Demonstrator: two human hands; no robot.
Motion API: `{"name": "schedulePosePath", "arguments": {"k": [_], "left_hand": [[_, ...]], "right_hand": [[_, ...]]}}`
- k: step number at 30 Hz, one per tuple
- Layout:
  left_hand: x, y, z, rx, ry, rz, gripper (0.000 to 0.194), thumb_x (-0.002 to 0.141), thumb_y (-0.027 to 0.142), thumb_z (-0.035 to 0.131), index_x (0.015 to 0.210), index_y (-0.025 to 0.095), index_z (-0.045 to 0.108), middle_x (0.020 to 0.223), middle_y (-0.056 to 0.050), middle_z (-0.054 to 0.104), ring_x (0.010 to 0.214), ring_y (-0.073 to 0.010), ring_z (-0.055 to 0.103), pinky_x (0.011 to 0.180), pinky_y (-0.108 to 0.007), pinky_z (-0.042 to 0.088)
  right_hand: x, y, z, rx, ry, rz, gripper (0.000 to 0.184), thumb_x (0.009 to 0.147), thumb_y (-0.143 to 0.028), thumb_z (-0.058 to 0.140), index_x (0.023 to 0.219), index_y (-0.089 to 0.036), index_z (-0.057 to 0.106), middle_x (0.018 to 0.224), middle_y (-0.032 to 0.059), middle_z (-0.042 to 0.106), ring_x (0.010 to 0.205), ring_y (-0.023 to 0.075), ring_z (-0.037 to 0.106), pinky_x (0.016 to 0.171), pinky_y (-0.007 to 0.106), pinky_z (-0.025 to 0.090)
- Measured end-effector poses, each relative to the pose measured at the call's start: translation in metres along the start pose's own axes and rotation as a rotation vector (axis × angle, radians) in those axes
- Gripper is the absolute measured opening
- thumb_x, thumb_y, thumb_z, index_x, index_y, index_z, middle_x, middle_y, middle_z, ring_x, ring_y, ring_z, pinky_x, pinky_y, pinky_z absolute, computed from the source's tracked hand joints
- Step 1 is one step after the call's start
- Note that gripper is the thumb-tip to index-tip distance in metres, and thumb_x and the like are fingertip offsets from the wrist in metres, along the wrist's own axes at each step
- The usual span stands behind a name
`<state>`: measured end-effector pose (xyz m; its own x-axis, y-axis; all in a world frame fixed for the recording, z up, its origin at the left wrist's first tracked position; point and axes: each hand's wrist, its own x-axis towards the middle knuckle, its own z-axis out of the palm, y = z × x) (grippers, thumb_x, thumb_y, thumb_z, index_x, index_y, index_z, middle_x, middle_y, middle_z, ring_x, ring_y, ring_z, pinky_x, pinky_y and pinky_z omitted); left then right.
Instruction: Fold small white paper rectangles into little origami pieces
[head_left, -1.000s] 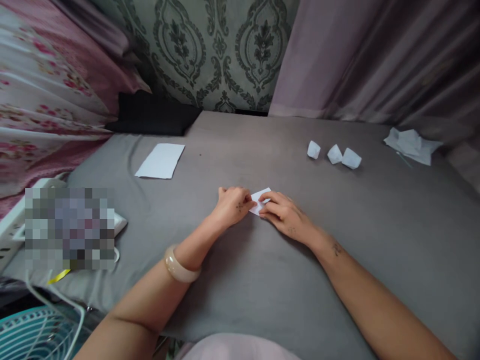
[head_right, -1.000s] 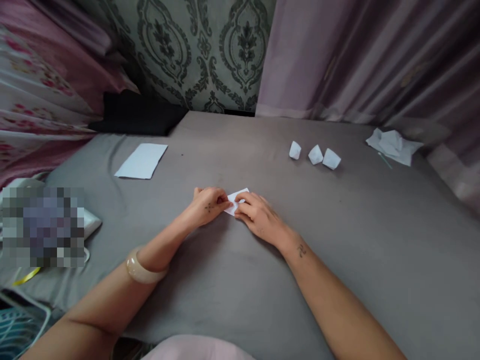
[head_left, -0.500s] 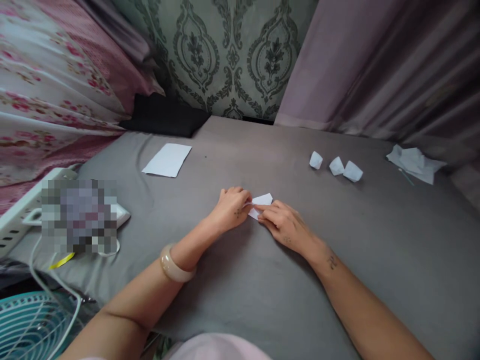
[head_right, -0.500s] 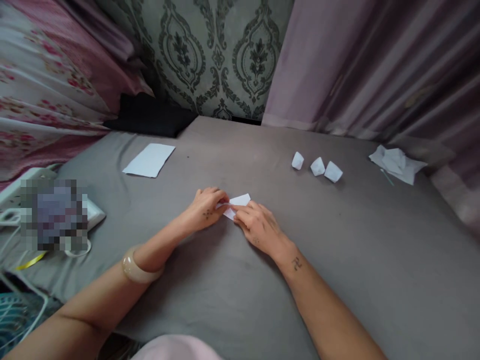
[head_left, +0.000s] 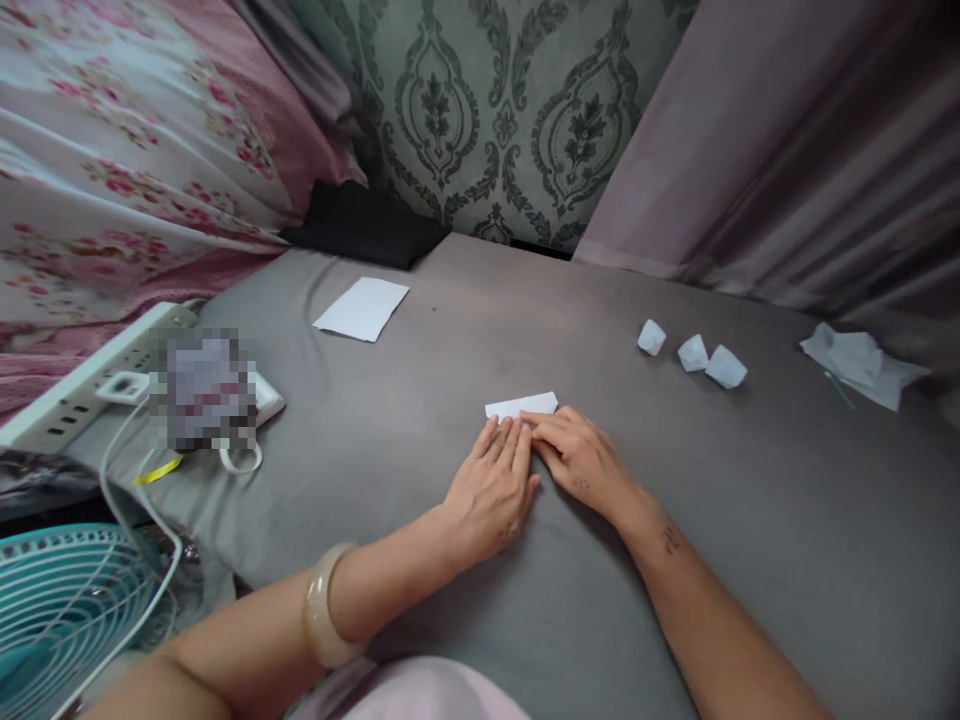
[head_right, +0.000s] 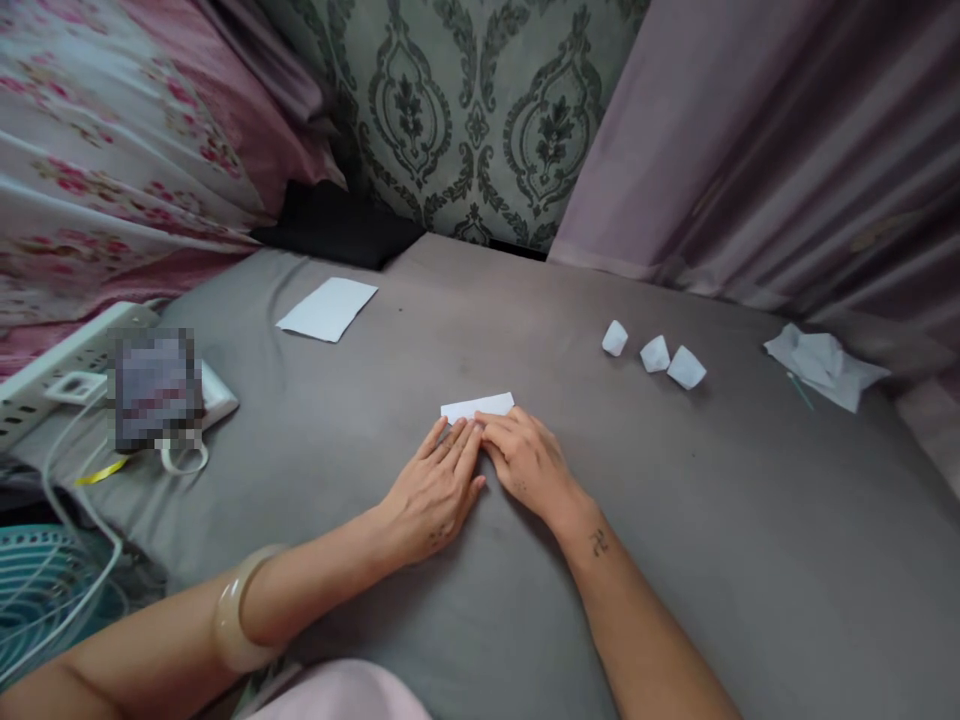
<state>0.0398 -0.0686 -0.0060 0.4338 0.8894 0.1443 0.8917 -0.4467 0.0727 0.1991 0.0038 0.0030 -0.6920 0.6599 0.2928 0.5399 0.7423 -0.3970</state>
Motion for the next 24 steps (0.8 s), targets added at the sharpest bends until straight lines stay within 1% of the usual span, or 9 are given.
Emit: {"name": "schedulePosePath", "arguments": {"k": [4,7,11,15,18,20,22,24], "left_hand": [[-0.001,-0.001,-0.004,-0.034,-0.006,-0.018,0.056,0.097,0.033,0.022,0.139,-0.002,0.033,0.145,-0.023,0.037,0.138,-0.0297,0.029,0.115,-0.045,0.016],[-0.002,0.000,-0.004,-0.051,0.000,-0.035,0.055,0.097,0.032,0.022,0.138,-0.001,0.035,0.144,-0.022,0.038,0.138,-0.0287,0.030,0.115,-0.044,0.020],[-0.002,-0.003,-0.004,-0.055,0.008,-0.072,0.053,0.097,0.032,0.024,0.136,0.001,0.041,0.142,-0.020,0.042,0.135,-0.0274,0.036,0.114,-0.041,0.025],[-0.006,-0.012,-0.007,-0.015,0.042,-0.143,0.051,0.096,0.032,0.027,0.132,0.001,0.046,0.139,-0.020,0.047,0.131,-0.0285,0.042,0.112,-0.042,0.028],[-0.008,-0.022,-0.012,-0.021,0.081,-0.160,0.047,0.096,0.031,0.031,0.127,0.002,0.051,0.134,-0.020,0.052,0.127,-0.0292,0.047,0.110,-0.044,0.031],[-0.006,-0.031,-0.015,-0.076,0.091,-0.153,0.042,0.096,0.031,0.032,0.120,0.007,0.057,0.128,-0.017,0.058,0.119,-0.0274,0.053,0.104,-0.042,0.038],[0.000,-0.040,-0.016,-0.158,0.092,-0.157,0.035,0.096,0.030,0.034,0.109,0.012,0.062,0.116,-0.013,0.064,0.106,-0.0242,0.059,0.093,-0.038,0.046],[0.009,-0.050,-0.014,-0.222,0.127,-0.213,0.030,0.094,0.030,0.038,0.102,0.014,0.062,0.104,-0.011,0.065,0.095,-0.0229,0.059,0.085,-0.036,0.048]], "right_hand": [[0.000,-0.002,-0.001,-0.010,-0.015,0.016,0.019,0.091,-0.017,0.047,0.093,-0.022,0.066,0.118,0.0043,0.066,0.091,0.0210,0.057,0.083,0.040,0.049],[0.000,-0.003,-0.001,-0.016,-0.017,0.031,0.019,0.092,-0.018,0.047,0.093,-0.022,0.066,0.118,0.0044,0.066,0.090,0.0211,0.057,0.082,0.039,0.049],[0.000,-0.003,-0.001,-0.005,-0.011,0.034,0.017,0.092,-0.020,0.048,0.092,-0.022,0.066,0.118,0.0037,0.066,0.089,0.0207,0.057,0.081,0.039,0.050],[-0.001,-0.002,0.001,0.001,-0.007,0.042,0.016,0.091,-0.021,0.049,0.090,-0.022,0.066,0.118,0.0031,0.066,0.089,0.0205,0.057,0.081,0.039,0.049],[-0.001,-0.002,0.002,0.009,0.007,0.049,0.016,0.091,-0.021,0.050,0.089,-0.022,0.066,0.118,0.0030,0.067,0.088,0.0203,0.057,0.081,0.039,0.049],[-0.001,-0.001,0.004,0.027,0.021,0.052,0.016,0.091,-0.021,0.050,0.089,-0.022,0.066,0.118,0.0029,0.066,0.089,0.0197,0.057,0.082,0.038,0.049],[-0.002,0.001,0.005,0.062,0.034,0.048,0.016,0.090,-0.020,0.051,0.089,-0.022,0.066,0.117,0.0029,0.067,0.090,0.0189,0.057,0.084,0.038,0.049],[-0.004,0.002,0.005,0.102,0.045,0.039,0.015,0.089,-0.018,0.053,0.092,-0.022,0.067,0.118,0.0036,0.066,0.095,0.0187,0.058,0.087,0.038,0.048]]}}
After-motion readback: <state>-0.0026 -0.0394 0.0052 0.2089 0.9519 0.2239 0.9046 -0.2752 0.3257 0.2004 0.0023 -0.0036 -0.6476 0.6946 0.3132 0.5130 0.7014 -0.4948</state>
